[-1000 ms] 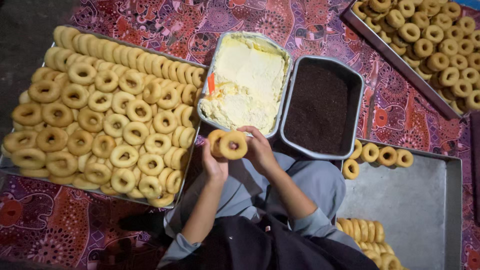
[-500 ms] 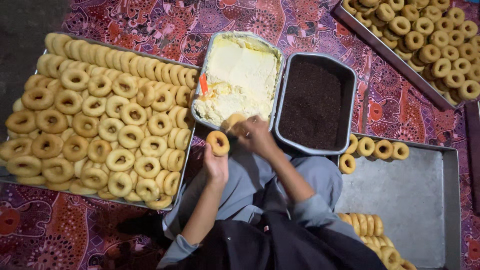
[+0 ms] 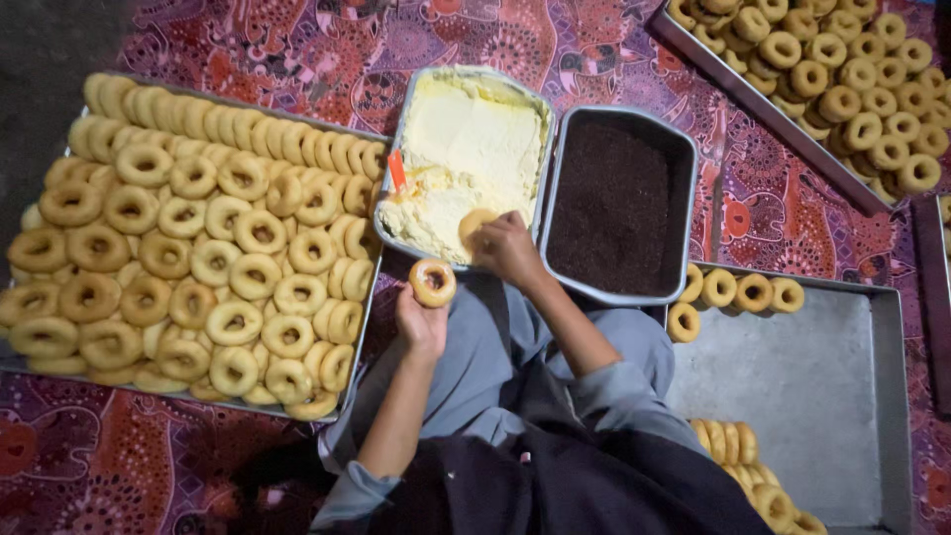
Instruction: The person sits on the floor and repeatedly picks up ring-shaped donuts, fills their centers with a white paste, and then places them into a tray of dark crumbs. The finished donuts are arranged on a metal tray.
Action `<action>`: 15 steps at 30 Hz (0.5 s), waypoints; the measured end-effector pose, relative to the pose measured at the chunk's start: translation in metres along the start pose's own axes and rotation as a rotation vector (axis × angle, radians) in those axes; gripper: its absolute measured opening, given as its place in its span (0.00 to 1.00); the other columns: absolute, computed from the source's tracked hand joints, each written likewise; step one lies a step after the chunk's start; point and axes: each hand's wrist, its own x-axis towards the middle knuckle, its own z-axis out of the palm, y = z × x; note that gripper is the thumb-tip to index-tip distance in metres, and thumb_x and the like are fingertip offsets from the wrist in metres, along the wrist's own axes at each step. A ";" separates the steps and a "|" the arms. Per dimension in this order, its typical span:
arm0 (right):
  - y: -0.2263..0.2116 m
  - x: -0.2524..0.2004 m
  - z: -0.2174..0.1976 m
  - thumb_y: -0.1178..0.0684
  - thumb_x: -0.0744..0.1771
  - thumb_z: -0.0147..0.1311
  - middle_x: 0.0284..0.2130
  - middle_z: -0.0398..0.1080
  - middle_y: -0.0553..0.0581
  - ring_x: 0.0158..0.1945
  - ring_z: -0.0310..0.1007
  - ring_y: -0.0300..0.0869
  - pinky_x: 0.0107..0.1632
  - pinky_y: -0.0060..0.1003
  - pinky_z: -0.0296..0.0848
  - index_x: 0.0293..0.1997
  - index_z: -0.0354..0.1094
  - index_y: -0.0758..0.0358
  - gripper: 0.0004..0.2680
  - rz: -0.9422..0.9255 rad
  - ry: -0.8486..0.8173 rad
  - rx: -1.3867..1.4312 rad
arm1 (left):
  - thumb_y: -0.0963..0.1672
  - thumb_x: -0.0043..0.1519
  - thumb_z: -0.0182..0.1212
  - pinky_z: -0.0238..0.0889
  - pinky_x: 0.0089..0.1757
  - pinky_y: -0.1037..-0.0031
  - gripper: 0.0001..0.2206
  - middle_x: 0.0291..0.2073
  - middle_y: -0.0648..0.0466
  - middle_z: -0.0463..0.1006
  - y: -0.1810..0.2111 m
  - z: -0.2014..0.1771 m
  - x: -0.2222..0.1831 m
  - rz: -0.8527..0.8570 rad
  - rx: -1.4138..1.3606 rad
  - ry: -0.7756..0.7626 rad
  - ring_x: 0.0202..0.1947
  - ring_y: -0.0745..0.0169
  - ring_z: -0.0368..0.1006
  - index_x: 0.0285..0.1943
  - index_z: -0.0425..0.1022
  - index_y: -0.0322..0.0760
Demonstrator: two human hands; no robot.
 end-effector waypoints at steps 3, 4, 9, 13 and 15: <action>0.003 0.000 0.005 0.56 0.61 0.67 0.40 0.78 0.54 0.46 0.74 0.46 0.56 0.42 0.67 0.44 0.78 0.60 0.10 -0.353 0.045 0.418 | 0.55 0.72 0.42 0.62 0.56 0.59 0.26 0.56 0.45 0.74 0.004 0.005 0.004 -0.062 0.018 0.072 0.56 0.51 0.70 0.65 0.70 0.31; 0.005 -0.004 0.009 0.56 0.61 0.67 0.39 0.78 0.53 0.44 0.74 0.45 0.56 0.42 0.67 0.41 0.78 0.59 0.08 -0.337 0.043 0.406 | 0.57 0.73 0.41 0.61 0.54 0.61 0.28 0.55 0.45 0.74 0.003 0.004 0.001 -0.098 0.038 0.116 0.55 0.51 0.70 0.65 0.70 0.31; 0.015 -0.005 0.014 0.56 0.60 0.69 0.34 0.78 0.53 0.43 0.69 0.52 0.50 0.39 0.69 0.40 0.81 0.59 0.08 -0.036 0.178 0.009 | 0.53 0.71 0.45 0.60 0.63 0.57 0.26 0.61 0.45 0.73 0.001 0.013 -0.002 0.017 0.064 -0.050 0.63 0.51 0.69 0.66 0.66 0.28; 0.015 -0.004 0.012 0.55 0.60 0.68 0.33 0.78 0.53 0.41 0.73 0.46 0.52 0.43 0.68 0.40 0.80 0.59 0.08 -0.228 0.090 0.246 | 0.53 0.70 0.45 0.58 0.65 0.58 0.25 0.63 0.47 0.71 0.001 0.017 -0.003 0.004 0.094 -0.063 0.65 0.52 0.67 0.68 0.64 0.30; 0.013 -0.011 0.013 0.56 0.60 0.65 0.31 0.76 0.52 0.43 0.72 0.47 0.53 0.41 0.70 0.44 0.80 0.60 0.10 -0.289 0.009 0.411 | 0.53 0.74 0.45 0.56 0.62 0.58 0.25 0.63 0.44 0.69 0.000 0.015 -0.006 -0.011 0.133 -0.116 0.62 0.50 0.65 0.71 0.64 0.29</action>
